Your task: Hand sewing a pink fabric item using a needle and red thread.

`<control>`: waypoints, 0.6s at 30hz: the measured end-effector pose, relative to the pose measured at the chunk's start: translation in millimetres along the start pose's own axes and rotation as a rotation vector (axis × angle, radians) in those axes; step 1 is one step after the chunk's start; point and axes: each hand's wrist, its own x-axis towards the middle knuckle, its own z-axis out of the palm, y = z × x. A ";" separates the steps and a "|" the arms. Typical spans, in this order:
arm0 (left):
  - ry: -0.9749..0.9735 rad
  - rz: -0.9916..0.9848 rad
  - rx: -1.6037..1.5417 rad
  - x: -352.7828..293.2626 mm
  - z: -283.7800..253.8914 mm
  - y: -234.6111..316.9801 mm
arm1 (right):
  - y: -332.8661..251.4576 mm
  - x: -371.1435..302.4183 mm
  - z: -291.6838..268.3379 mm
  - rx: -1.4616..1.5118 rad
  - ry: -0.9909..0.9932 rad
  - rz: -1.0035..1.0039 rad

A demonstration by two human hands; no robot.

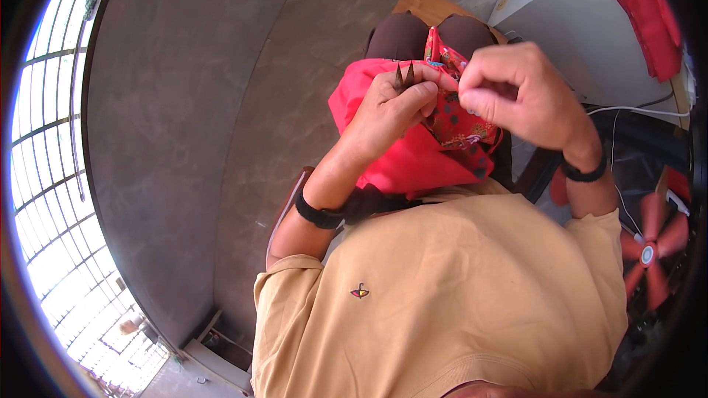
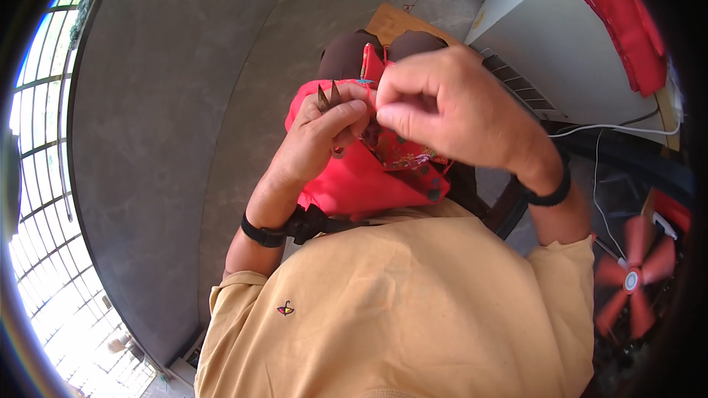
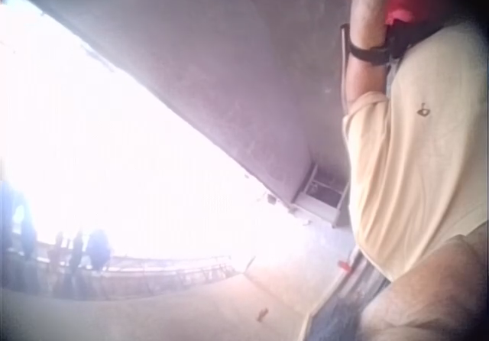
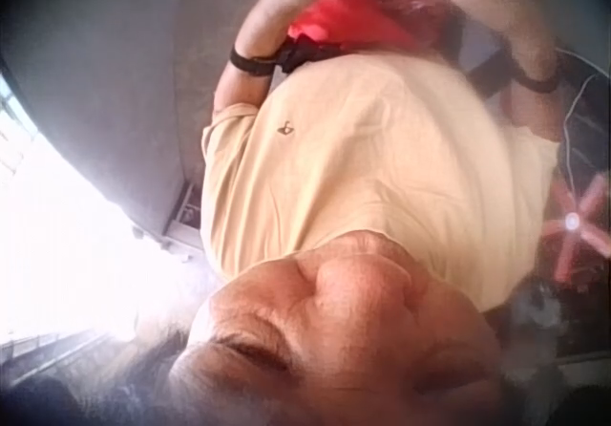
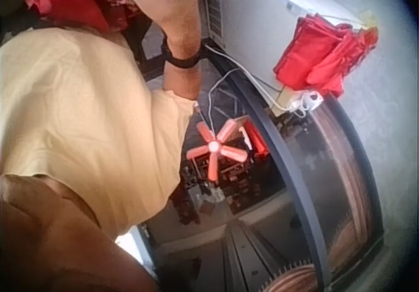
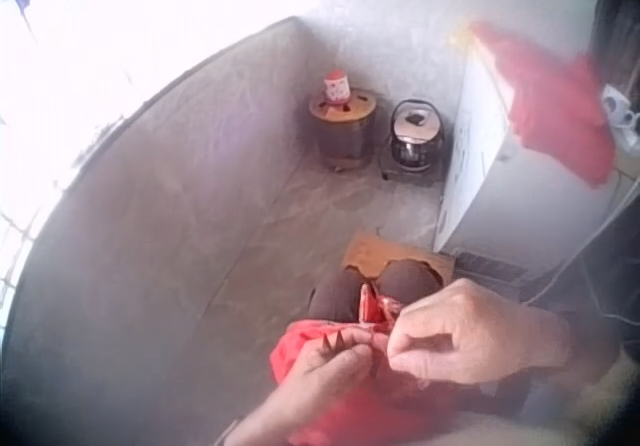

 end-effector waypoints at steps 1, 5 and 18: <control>-0.013 0.014 0.009 -0.1 -0.2 0.3 | -0.3 -4.3 11.2 -0.040 -0.003 -0.108; 0.021 0.124 0.149 -1.9 -0.5 -1.3 | 3.5 -20.1 46.3 0.033 0.140 -0.060; 0.047 0.030 0.513 -11.7 -2.9 4.5 | 21.8 -27.3 75.7 -0.233 0.167 -0.194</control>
